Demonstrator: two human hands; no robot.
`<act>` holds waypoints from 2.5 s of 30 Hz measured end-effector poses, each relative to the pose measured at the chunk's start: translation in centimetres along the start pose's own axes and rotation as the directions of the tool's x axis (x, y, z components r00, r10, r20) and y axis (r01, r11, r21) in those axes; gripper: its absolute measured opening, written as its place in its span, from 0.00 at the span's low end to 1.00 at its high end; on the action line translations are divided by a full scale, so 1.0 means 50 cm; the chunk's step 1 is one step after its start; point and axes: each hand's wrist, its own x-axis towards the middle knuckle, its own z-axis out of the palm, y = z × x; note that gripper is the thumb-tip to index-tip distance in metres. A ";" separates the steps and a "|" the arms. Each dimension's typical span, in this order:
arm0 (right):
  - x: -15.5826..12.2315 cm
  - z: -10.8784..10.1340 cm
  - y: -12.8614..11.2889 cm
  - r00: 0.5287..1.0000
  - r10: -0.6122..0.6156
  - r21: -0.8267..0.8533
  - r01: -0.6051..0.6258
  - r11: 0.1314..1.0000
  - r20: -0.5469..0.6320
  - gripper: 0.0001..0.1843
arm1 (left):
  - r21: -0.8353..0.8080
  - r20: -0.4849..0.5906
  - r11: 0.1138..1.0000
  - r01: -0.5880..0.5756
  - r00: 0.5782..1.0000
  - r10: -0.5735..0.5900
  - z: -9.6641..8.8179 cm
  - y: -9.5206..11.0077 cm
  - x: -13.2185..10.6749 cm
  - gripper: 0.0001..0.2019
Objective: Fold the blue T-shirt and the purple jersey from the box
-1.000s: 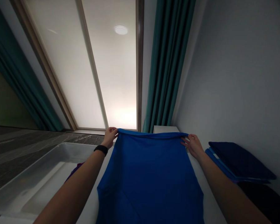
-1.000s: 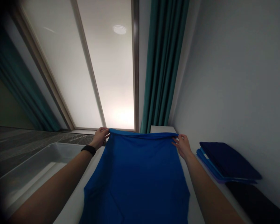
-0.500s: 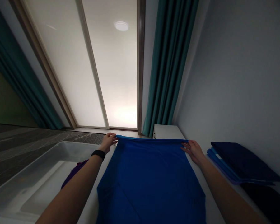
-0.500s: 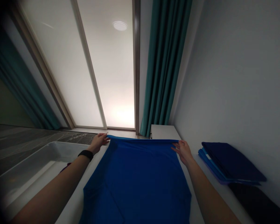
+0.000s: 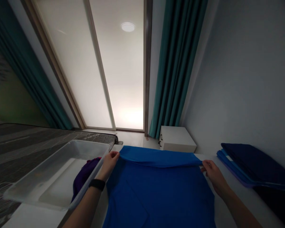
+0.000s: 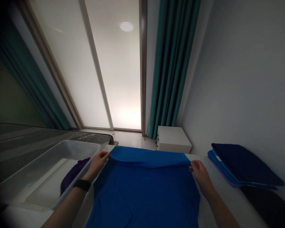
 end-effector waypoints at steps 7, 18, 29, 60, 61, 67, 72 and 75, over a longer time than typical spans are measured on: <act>-0.023 -0.023 0.048 0.999 -0.012 -0.212 0.020 0.977 0.040 0.16 | 0.332 -0.005 0.943 -0.005 1.000 0.007 -0.010 -0.025 -0.022 0.07; -0.010 -0.025 0.057 0.995 -0.083 -0.369 0.100 0.924 0.060 0.11 | 0.494 0.087 0.869 -0.037 0.996 -0.007 -0.011 -0.031 -0.017 0.09; -0.013 -0.046 0.071 0.989 -0.082 -0.325 0.118 0.938 0.123 0.12 | 0.400 0.090 0.916 -0.035 0.996 -0.002 -0.030 -0.033 -0.015 0.17; -0.032 -0.052 0.082 0.989 -0.121 -0.463 0.144 0.875 0.081 0.13 | 0.607 0.048 0.793 -0.048 0.999 0.025 -0.021 -0.037 -0.049 0.16; -0.031 -0.052 0.082 0.989 -0.119 -0.465 0.144 0.873 0.084 0.12 | 0.606 0.049 0.794 -0.046 0.999 0.020 -0.021 -0.037 -0.049 0.16; -0.037 -0.045 0.077 0.988 -0.131 -0.494 0.156 0.855 0.085 0.11 | 0.626 0.065 0.777 -0.065 0.997 0.031 -0.024 -0.051 -0.047 0.18; -0.039 -0.039 0.081 0.985 -0.144 -0.528 0.170 0.832 0.091 0.13 | 0.622 0.095 0.777 -0.097 0.994 0.048 -0.030 -0.064 -0.045 0.19; -0.038 -0.033 0.081 0.982 -0.169 -0.525 0.190 0.829 0.088 0.14 | 0.616 0.092 0.781 -0.103 0.994 0.059 -0.029 -0.065 -0.043 0.19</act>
